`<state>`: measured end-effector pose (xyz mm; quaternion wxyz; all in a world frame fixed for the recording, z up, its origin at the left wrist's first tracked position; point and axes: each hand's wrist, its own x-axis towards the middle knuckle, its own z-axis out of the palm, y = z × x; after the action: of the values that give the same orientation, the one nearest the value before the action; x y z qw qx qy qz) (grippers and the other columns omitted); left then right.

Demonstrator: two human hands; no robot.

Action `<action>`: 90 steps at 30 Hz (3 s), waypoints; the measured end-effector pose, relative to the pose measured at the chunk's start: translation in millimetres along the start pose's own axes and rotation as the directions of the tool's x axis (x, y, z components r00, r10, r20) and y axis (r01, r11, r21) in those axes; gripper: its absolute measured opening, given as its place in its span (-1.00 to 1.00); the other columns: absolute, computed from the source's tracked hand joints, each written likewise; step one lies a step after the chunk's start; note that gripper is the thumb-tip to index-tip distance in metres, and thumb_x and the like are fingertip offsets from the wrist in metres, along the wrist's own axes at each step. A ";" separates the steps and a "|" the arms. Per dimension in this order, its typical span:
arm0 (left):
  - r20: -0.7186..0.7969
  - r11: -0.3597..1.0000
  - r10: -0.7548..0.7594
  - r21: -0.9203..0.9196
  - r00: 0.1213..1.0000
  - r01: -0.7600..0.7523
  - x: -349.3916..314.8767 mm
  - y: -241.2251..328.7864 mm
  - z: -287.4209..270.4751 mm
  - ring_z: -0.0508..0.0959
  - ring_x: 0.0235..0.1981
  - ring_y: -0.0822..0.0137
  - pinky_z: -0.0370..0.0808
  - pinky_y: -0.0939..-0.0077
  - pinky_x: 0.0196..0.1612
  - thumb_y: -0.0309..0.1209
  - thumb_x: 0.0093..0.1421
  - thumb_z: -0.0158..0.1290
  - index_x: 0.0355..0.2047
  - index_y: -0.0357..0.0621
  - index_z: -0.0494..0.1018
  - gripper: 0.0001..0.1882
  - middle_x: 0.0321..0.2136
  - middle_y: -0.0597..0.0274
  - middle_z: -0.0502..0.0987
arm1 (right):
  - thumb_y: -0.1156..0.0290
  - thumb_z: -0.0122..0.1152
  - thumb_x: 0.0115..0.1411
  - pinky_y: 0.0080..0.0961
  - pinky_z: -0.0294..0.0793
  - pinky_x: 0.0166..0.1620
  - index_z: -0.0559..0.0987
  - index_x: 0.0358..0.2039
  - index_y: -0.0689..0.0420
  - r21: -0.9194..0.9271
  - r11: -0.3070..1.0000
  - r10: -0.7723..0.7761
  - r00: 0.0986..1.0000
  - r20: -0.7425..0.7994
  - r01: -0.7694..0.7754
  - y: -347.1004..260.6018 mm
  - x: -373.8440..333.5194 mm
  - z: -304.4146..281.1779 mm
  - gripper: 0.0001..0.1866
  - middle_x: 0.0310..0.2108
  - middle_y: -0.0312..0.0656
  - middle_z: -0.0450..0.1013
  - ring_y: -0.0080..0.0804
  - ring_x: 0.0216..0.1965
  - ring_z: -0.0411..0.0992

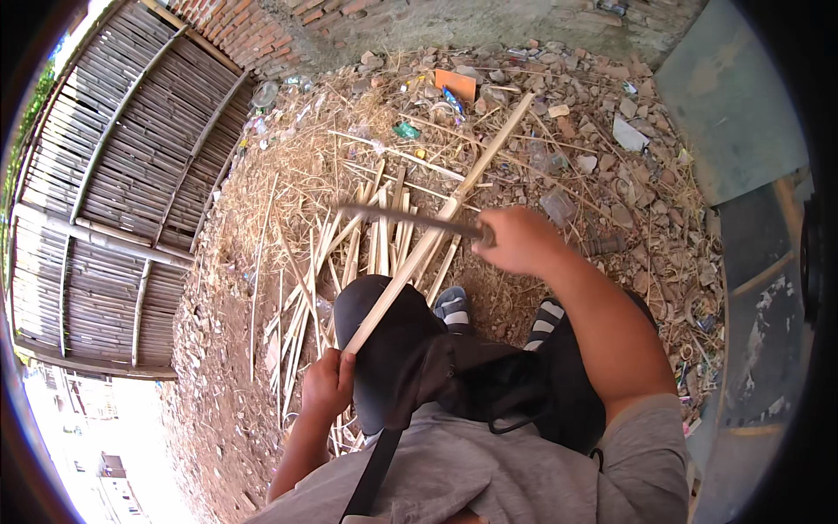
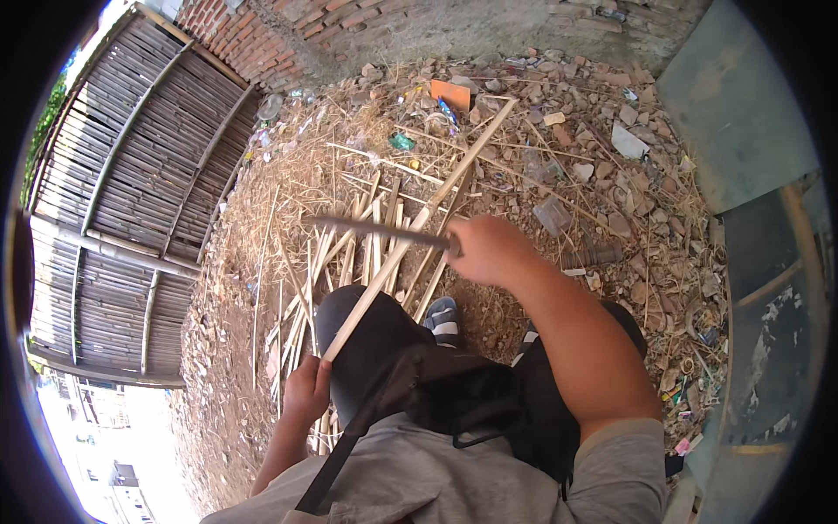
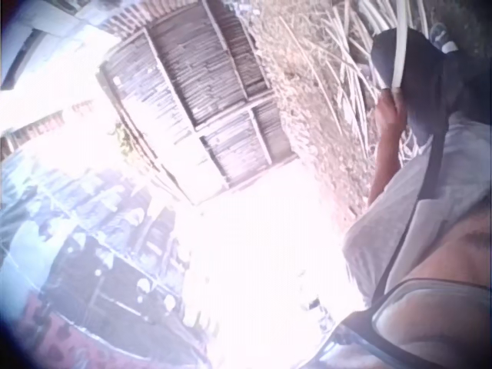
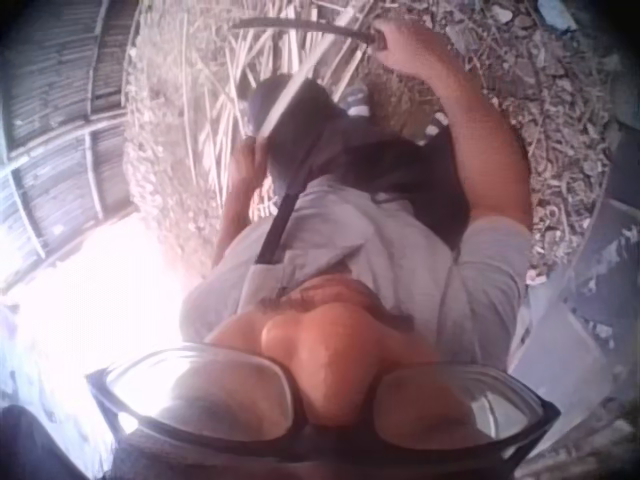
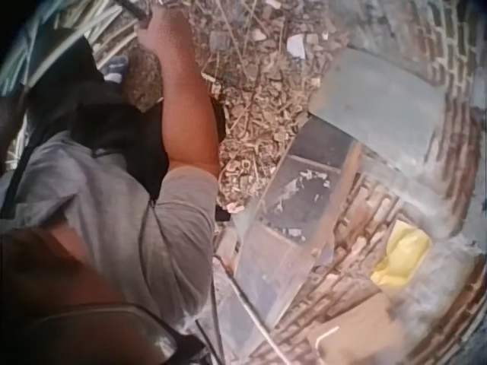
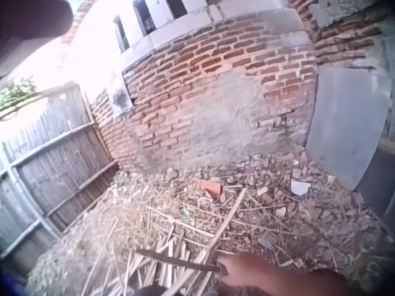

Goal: The person shaves and splits a bamboo stick using a cleaver while sitting in an outdoor area.

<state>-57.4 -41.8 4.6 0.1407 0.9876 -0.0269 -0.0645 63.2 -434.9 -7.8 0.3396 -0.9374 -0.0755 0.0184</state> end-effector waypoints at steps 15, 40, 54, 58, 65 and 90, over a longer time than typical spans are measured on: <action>0.104 0.982 0.086 -0.178 0.991 -0.066 13.7 -19.6 -7.3 0.50 -0.47 -0.30 0.36 -0.03 -0.44 -0.10 0.43 -0.12 -0.46 -0.23 0.36 -0.55 -0.59 -0.23 0.47 | 0.27 0.33 0.08 -0.20 0.56 -0.16 0.63 -0.28 0.13 -0.051 0.998 0.032 0.978 0.205 -0.022 -5.8 25.5 11.5 -0.76 -0.39 -0.04 0.59 -0.13 -0.29 0.60; 0.044 0.985 0.084 -0.152 0.995 -0.076 18.3 -33.6 8.6 0.50 -0.54 -0.27 0.37 0.00 -0.49 -0.10 0.38 -0.03 -0.46 -0.21 0.35 -0.58 -0.64 -0.17 0.46 | 0.17 0.40 0.08 -0.25 0.53 -0.19 0.58 0.00 0.25 -0.061 0.989 -0.109 0.934 0.339 0.138 9.4 29.7 16.0 -0.46 -0.32 -0.01 0.60 -0.11 -0.28 0.60; 0.098 0.943 0.081 -0.329 0.992 -0.044 27.8 -34.6 7.4 0.42 -0.64 0.03 0.32 0.20 -0.52 -0.15 0.40 -0.03 -0.49 -0.29 0.33 -0.55 -0.68 -0.05 0.39 | 0.10 0.43 0.05 -0.34 0.52 -0.02 0.52 0.10 0.29 0.137 0.967 0.183 0.962 0.202 -0.213 64.0 43.6 -1.3 -0.31 -0.07 0.06 0.56 -0.20 -0.12 0.57; 0.094 0.964 0.064 -0.264 0.994 -0.037 30.9 -24.4 -1.5 0.42 -0.65 0.01 0.33 0.18 -0.52 -0.13 0.39 -0.02 -0.49 -0.28 0.33 -0.54 -0.69 -0.06 0.39 | 0.11 0.42 0.05 -0.35 0.52 0.00 0.52 0.11 0.28 0.128 0.917 0.362 0.923 0.133 -0.379 71.1 50.7 -6.5 -0.32 -0.08 0.05 0.57 -0.19 -0.10 0.57; 0.071 0.957 0.092 -0.282 0.993 -0.069 27.5 -39.4 8.9 0.46 -0.63 -0.11 0.33 0.12 -0.53 -0.16 0.37 0.00 -0.51 -0.26 0.32 -0.57 -0.69 -0.11 0.41 | 0.22 0.39 0.07 -0.24 0.54 -0.19 0.58 -0.02 0.26 -0.040 0.997 0.070 0.979 0.193 -0.063 56.9 44.8 8.3 -0.49 -0.27 0.01 0.59 -0.18 -0.31 0.59; -0.032 0.977 0.095 -0.190 0.995 -0.100 24.0 -44.1 13.6 0.46 -0.59 -0.25 0.32 0.01 -0.53 -0.07 0.33 0.02 -0.53 -0.21 0.29 -0.53 -0.68 -0.14 0.40 | 0.28 0.34 0.12 -0.27 0.55 -0.22 0.61 -0.20 0.22 -0.073 0.992 -0.086 0.972 0.218 0.104 3.9 36.4 14.5 -0.68 -0.40 -0.04 0.61 -0.19 -0.35 0.61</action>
<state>-34.0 -4.9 -23.7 0.2381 0.9677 -0.0673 -0.0484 98.4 -423.1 -20.8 0.2903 -0.9387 -0.1570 0.0999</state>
